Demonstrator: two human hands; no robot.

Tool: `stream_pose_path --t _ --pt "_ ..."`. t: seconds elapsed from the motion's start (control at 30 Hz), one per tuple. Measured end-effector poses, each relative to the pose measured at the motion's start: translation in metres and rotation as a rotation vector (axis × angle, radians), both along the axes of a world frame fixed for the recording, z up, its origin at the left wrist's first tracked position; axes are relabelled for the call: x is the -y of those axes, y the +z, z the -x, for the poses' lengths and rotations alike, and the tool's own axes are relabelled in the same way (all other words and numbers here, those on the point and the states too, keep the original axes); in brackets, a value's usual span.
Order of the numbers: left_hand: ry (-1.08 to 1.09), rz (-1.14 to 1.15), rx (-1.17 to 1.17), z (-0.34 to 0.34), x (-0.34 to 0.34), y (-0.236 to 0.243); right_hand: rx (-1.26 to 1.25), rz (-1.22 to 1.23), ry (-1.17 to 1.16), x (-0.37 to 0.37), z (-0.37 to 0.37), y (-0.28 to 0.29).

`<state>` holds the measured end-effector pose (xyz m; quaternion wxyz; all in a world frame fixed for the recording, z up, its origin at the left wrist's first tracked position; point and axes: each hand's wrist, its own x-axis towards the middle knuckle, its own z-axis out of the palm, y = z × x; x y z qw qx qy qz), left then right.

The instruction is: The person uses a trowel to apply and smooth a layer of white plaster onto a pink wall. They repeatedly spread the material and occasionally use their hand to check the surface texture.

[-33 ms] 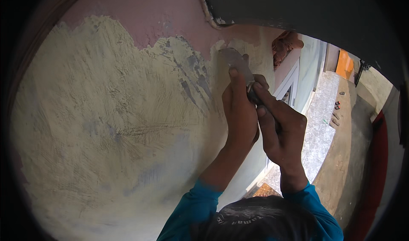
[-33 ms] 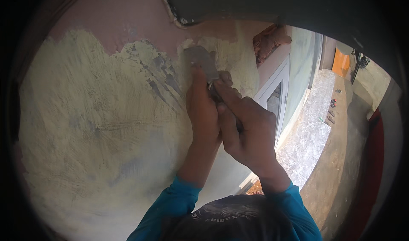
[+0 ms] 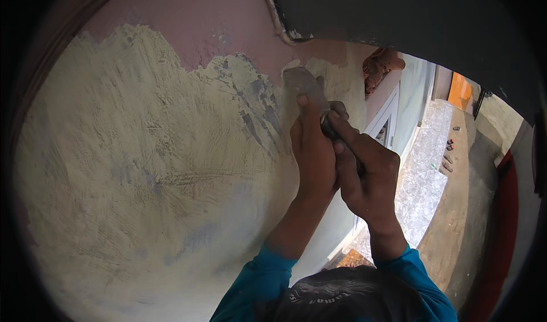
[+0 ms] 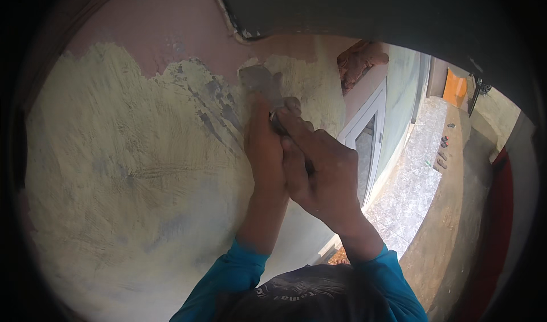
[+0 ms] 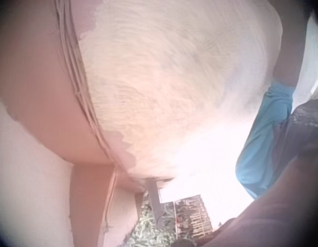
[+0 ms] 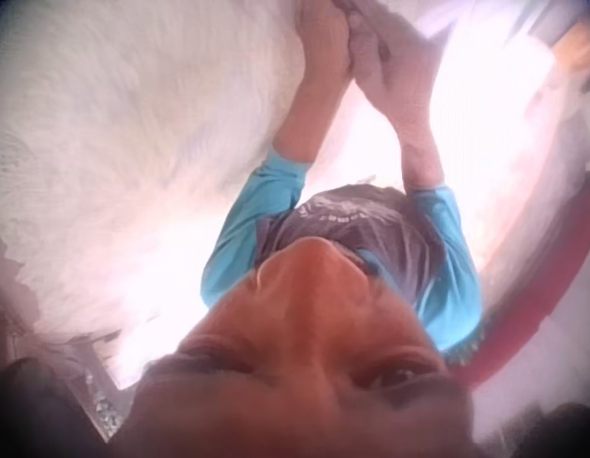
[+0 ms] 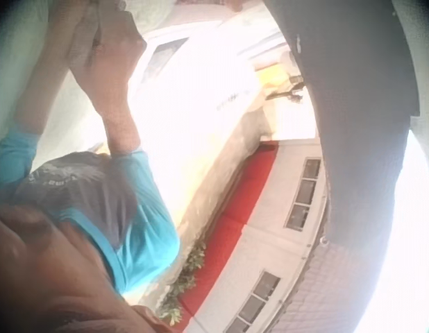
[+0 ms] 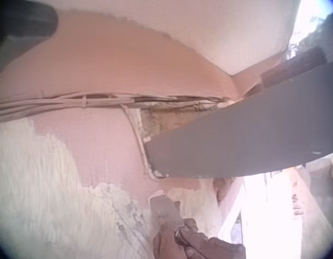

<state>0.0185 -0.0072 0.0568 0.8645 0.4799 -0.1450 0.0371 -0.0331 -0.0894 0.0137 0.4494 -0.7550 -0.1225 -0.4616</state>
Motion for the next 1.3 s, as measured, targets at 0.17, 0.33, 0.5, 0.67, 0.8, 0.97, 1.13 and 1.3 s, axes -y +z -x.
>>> stream_pose_path --t 0.17,0.33,0.5,0.67,0.8,0.97,1.13,1.3 --pt "-0.050 -0.041 0.025 -0.010 -0.003 -0.010 -0.004 -0.082 0.057 -0.001 0.006 0.000" --pt "-0.022 -0.059 0.009 -0.005 -0.009 -0.008 -0.096 -0.049 0.047 -0.004 0.009 0.000" --pt "-0.022 -0.029 0.098 -0.003 -0.004 0.000 0.046 -0.038 0.050 -0.009 0.008 -0.003" --pt "-0.023 -0.084 0.085 -0.012 -0.009 -0.002 -0.020 -0.104 0.021 -0.013 0.008 -0.004" --pt "-0.022 -0.049 0.065 -0.012 -0.010 -0.002 -0.029 -0.079 0.038 -0.014 -0.002 0.000" --pt "0.032 -0.090 0.059 -0.008 -0.005 0.003 0.077 -0.071 0.018 -0.009 -0.009 0.007" --pt "-0.043 -0.155 0.037 -0.007 -0.007 0.005 -0.083 -0.066 0.108 -0.008 -0.008 0.008" --pt "-0.058 -0.068 -0.076 -0.010 -0.005 -0.003 0.044 -0.084 0.052 -0.004 -0.002 0.008"
